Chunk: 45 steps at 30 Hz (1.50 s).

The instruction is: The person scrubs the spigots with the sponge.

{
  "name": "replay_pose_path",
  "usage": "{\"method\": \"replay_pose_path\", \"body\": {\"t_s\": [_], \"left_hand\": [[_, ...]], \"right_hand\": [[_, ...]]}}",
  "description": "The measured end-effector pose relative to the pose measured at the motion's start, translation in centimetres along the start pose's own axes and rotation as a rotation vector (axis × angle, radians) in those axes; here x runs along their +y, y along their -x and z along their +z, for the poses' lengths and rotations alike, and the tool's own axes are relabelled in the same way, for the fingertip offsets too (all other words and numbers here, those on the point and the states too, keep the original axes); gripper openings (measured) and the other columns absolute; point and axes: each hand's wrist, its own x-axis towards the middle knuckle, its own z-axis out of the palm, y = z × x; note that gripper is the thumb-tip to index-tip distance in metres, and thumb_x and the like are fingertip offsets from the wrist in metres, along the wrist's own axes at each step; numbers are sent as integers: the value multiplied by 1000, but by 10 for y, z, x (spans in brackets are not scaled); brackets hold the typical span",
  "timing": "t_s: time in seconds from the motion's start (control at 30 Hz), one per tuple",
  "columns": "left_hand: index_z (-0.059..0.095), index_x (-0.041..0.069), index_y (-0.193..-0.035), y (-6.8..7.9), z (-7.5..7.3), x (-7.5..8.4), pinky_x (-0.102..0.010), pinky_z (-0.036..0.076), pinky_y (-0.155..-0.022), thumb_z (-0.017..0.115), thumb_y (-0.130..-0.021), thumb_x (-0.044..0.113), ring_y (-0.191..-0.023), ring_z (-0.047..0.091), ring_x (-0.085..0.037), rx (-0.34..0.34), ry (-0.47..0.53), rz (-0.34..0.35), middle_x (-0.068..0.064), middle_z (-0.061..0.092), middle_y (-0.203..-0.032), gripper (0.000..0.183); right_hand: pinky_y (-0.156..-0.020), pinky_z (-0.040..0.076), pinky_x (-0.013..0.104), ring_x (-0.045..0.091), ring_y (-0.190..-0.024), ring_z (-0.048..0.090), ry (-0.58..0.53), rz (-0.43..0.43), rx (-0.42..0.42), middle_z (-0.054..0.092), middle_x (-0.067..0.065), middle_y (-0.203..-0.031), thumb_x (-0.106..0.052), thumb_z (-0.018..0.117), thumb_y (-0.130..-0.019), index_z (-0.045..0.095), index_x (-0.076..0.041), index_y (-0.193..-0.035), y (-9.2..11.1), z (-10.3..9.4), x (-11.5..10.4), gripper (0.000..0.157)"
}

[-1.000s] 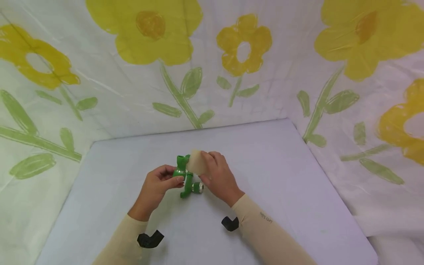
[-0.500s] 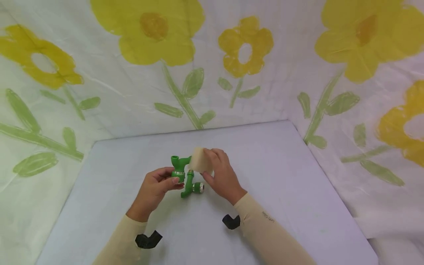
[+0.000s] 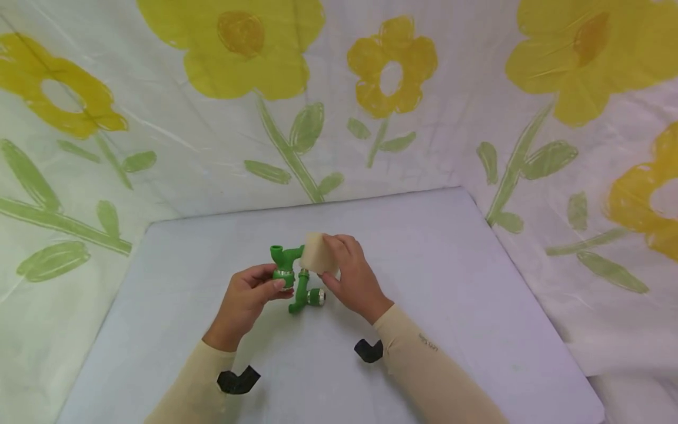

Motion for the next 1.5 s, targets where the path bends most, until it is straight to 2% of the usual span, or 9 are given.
{"method": "replay_pose_path", "body": {"t_s": [0.13,0.33,0.43,0.7,0.87,1.0,1.13,1.33,1.5], "left_hand": [[65,-17,-132,-1,-1,-2,-50,65,-87,76,-100,0,-92,79,-32,-1,-3,0,-23,75,-110,38],[68,-14,-133,-2,1,-7,-49,65,-88,76,-101,1,-95,78,-30,-31,-12,-29,-22,75,-116,36],[68,-13,-134,-1,0,-8,-49,65,-88,75,-101,1,-96,78,-30,-43,-21,-22,-22,75,-118,36],[69,-8,-136,4,-6,-2,-43,64,-91,80,-98,-1,-106,75,-27,-55,-101,25,-21,73,-123,40],[72,-5,-131,1,-4,-6,-34,63,-90,81,-95,-6,-112,69,-26,-68,-159,109,-16,71,-125,37],[73,-3,-129,0,-6,-7,-34,63,-90,79,-95,-10,-114,69,-26,-99,-168,161,-15,71,-125,36],[71,-3,-129,3,-8,-5,-38,63,-91,78,-94,-13,-114,69,-27,-122,-177,186,-17,69,-124,37],[69,-1,-129,6,-8,-6,-39,63,-91,83,-91,-10,-112,68,-26,-113,-176,136,-17,68,-123,41],[48,9,-156,5,-4,-7,-36,65,-82,83,-92,-10,-96,70,-27,-153,-144,120,-19,67,-114,76]], "right_hand": [[-104,56,54,35,-134,52,-23,8,-11,48,20,-145,1,89,-88,42,-4,-159,1,1,-1,86],[-102,56,50,36,-135,50,-79,-198,-3,48,19,-146,3,85,-86,43,-3,-159,-6,-7,-28,84],[-102,56,50,37,-134,50,-78,-233,-5,48,19,-145,3,85,-86,44,-3,-159,-8,-12,-34,84],[-106,54,53,32,-134,51,-123,57,-82,49,17,-147,-5,88,-93,42,-5,-162,3,-9,-3,83],[-108,52,51,27,-137,48,-250,12,-136,47,13,-150,-7,86,-95,41,-9,-165,-1,-17,-17,83],[-107,53,51,28,-138,48,-283,-51,-157,47,12,-149,-6,86,-94,41,-10,-166,-3,-24,-27,85],[-108,53,52,27,-137,49,-273,41,-172,48,12,-149,-7,88,-94,41,-8,-166,-3,-23,-20,86],[-104,53,57,27,-130,51,-265,230,-190,49,15,-147,-12,87,-96,39,-4,-166,-3,-16,-7,85],[-104,52,55,25,-129,52,-287,239,-215,49,13,-148,-17,86,-97,39,-5,-167,-2,-12,-6,85]]}}
